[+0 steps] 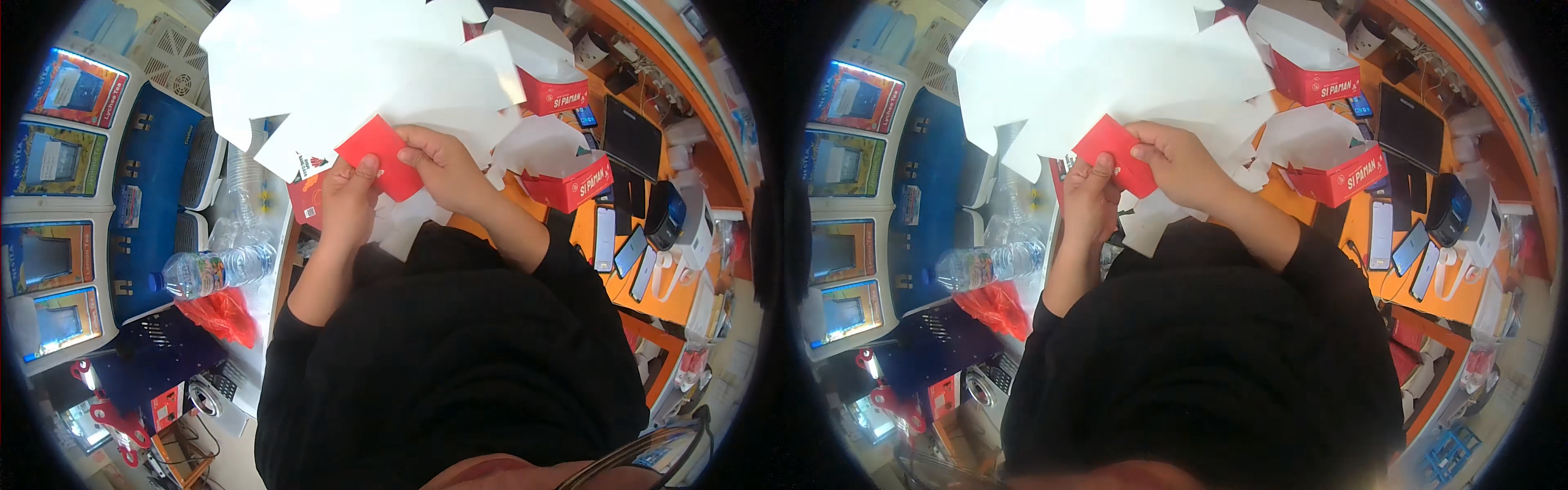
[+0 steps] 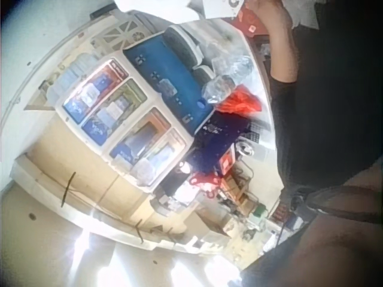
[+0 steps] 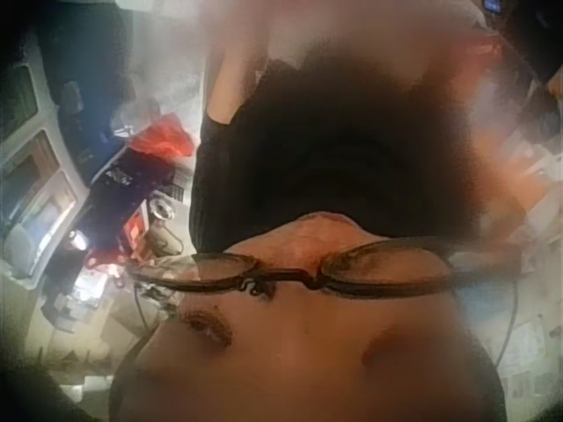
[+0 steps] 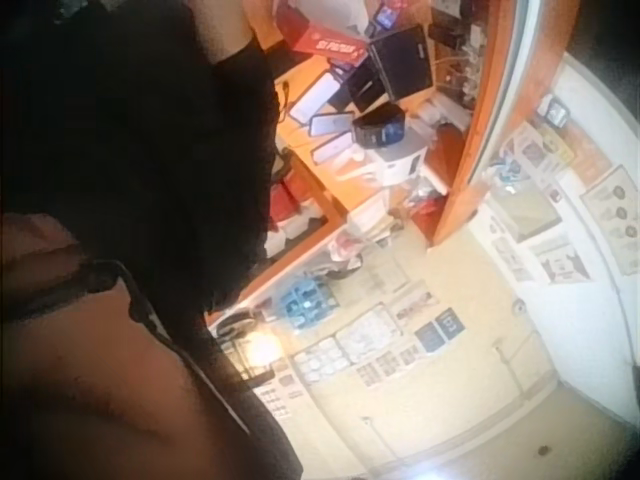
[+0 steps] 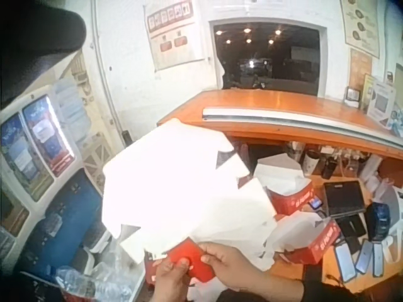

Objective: The person assembles red and white cardboard boxes by folding the flaps and tucking them into slots. They handle the boxes one at a time, folding the sides and securing the structure before stacking the finished boxes on the table.

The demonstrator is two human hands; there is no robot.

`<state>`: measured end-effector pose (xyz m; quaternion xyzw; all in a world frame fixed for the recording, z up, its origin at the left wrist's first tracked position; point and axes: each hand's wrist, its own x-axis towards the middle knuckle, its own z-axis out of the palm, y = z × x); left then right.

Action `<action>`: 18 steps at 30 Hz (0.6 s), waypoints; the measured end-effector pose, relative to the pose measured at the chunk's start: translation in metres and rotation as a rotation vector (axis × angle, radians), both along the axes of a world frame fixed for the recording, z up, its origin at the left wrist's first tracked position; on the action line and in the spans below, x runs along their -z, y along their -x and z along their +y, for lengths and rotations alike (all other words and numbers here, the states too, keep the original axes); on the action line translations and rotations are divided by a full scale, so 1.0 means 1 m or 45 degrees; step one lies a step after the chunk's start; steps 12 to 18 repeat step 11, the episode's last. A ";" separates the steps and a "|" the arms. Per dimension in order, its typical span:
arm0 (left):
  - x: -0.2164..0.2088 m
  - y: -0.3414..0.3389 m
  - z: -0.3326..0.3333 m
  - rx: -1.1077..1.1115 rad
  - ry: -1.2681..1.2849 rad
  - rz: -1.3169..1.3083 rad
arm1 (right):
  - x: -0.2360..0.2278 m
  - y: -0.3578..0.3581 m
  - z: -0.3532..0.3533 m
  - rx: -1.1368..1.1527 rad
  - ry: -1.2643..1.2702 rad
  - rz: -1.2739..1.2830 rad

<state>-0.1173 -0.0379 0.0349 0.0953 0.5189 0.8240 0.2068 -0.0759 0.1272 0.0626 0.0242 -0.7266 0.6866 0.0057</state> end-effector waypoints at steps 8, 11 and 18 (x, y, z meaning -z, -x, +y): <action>0.016 0.045 -0.030 -0.528 -0.023 0.141 | -0.037 -0.019 0.035 0.787 -0.741 0.926; 0.018 0.041 -0.030 -0.574 0.163 0.160 | -0.025 -0.010 0.083 -0.135 0.238 0.181; 0.018 0.041 -0.030 -0.574 0.163 0.160 | -0.025 -0.010 0.083 -0.135 0.238 0.181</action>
